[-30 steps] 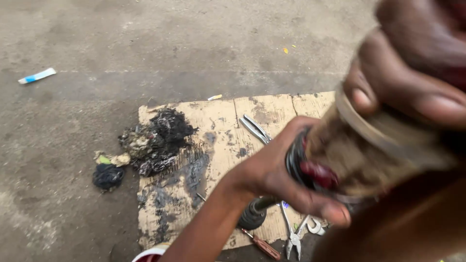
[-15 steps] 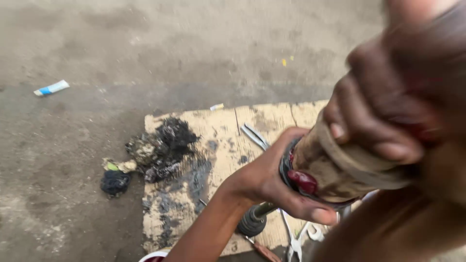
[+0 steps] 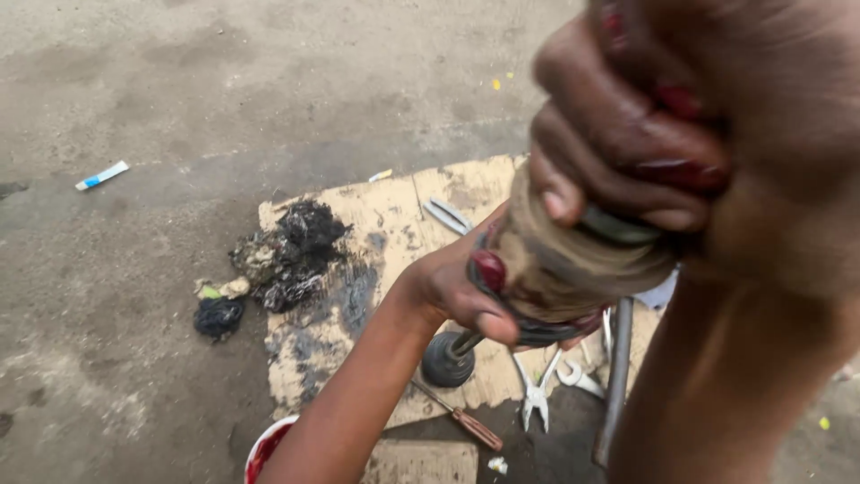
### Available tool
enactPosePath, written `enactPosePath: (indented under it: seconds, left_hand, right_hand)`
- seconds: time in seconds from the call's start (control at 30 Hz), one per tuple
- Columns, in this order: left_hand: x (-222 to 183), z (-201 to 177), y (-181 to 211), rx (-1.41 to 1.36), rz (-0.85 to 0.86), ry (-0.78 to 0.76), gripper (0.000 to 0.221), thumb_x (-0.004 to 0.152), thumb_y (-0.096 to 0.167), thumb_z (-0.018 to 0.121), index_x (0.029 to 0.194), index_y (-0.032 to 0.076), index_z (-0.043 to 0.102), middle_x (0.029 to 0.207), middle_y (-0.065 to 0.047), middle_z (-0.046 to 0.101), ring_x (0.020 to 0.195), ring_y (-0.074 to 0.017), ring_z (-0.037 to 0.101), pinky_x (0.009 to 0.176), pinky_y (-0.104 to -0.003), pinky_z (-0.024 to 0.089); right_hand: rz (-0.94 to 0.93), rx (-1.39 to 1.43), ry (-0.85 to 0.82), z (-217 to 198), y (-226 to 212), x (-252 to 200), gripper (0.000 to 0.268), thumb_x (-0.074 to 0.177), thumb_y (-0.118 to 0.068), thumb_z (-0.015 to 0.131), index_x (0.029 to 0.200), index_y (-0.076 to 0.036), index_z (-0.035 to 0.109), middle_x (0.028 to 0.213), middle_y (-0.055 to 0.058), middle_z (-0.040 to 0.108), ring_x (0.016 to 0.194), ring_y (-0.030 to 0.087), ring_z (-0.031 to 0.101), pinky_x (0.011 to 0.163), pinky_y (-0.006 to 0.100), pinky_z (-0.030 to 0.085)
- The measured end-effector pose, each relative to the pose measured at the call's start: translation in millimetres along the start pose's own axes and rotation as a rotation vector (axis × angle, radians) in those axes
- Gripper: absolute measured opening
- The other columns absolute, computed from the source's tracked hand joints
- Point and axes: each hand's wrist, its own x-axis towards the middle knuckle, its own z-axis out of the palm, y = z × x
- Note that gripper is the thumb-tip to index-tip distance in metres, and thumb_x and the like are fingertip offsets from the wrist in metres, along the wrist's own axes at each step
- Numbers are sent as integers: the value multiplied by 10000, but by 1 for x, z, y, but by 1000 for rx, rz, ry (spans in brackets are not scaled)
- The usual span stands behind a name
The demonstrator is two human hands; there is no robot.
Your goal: Applying red grease to a CV joint and assembling the axle boot.
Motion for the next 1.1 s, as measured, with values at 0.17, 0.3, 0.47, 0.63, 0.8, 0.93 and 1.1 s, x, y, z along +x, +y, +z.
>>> enactPosePath:
  seconds: [0.17, 0.3, 0.47, 0.63, 0.8, 0.93, 1.1]
  left_hand:
    - [-8, -15, -1, 26, -126, 22, 1018, 683, 258, 970, 1486, 62, 377, 1224, -207, 611, 1038, -266, 673, 804, -353, 613]
    - [-12, -22, 10, -83, -318, -62, 947, 706, 293, 937, 1421, -140, 491, 1113, -265, 644, 854, -238, 682, 593, -303, 585]
    - [0, 3, 22, 25, -285, -36, 940, 722, 373, 918, 1400, -122, 496, 1147, -232, 661, 839, -206, 673, 560, -279, 577]
    - [1, 4, 20, 139, -276, -52, 980, 717, 448, 901, 1393, -143, 508, 953, -221, 671, 683, -204, 653, 486, -277, 547]
    - [5, -8, 16, 162, -313, -43, 989, 735, 501, 868, 1415, -117, 502, 887, -178, 637, 617, -182, 615, 482, -258, 504]
    - [10, -10, 15, 165, -305, -27, 980, 746, 512, 848, 1453, -67, 494, 887, -181, 637, 609, -182, 620, 465, -254, 510]
    - [10, -16, 11, 142, -301, -10, 974, 747, 500, 840, 1499, 25, 446, 947, -217, 646, 677, -206, 650, 481, -274, 529]
  right_hand:
    - [-181, -162, 180, 8, 15, -18, 468, 1170, -410, 567, 879, -55, 476, 526, -3, 346, 403, 97, 392, 538, 307, 450]
    - [-349, -562, 87, 8, 0, -14, 652, 1151, -596, 589, 1156, 56, 602, 985, 125, 667, 921, 189, 725, 841, 305, 602]
    - [-93, -441, 90, -34, 25, -76, 910, 951, -768, 528, 1406, 18, 575, 1337, 175, 679, 1248, 252, 665, 1080, 396, 557]
    - [44, -424, 19, -45, 52, -106, 971, 908, -782, 553, 1469, 9, 515, 1440, 215, 625, 1383, 322, 576, 1156, 474, 458]
    - [187, -221, 165, -71, 94, -138, 812, 874, -479, 806, 1497, 1, 603, 1170, 239, 644, 1044, 353, 588, 966, 475, 551]
    - [42, -79, 154, -44, 78, -133, 764, 810, -297, 853, 1445, 14, 564, 1371, 159, 659, 1350, 260, 603, 1182, 399, 480]
    - [-80, 231, 166, -40, 90, -143, 640, 778, -122, 862, 1336, 8, 577, 1545, 181, 540, 1468, 267, 514, 1221, 439, 366]
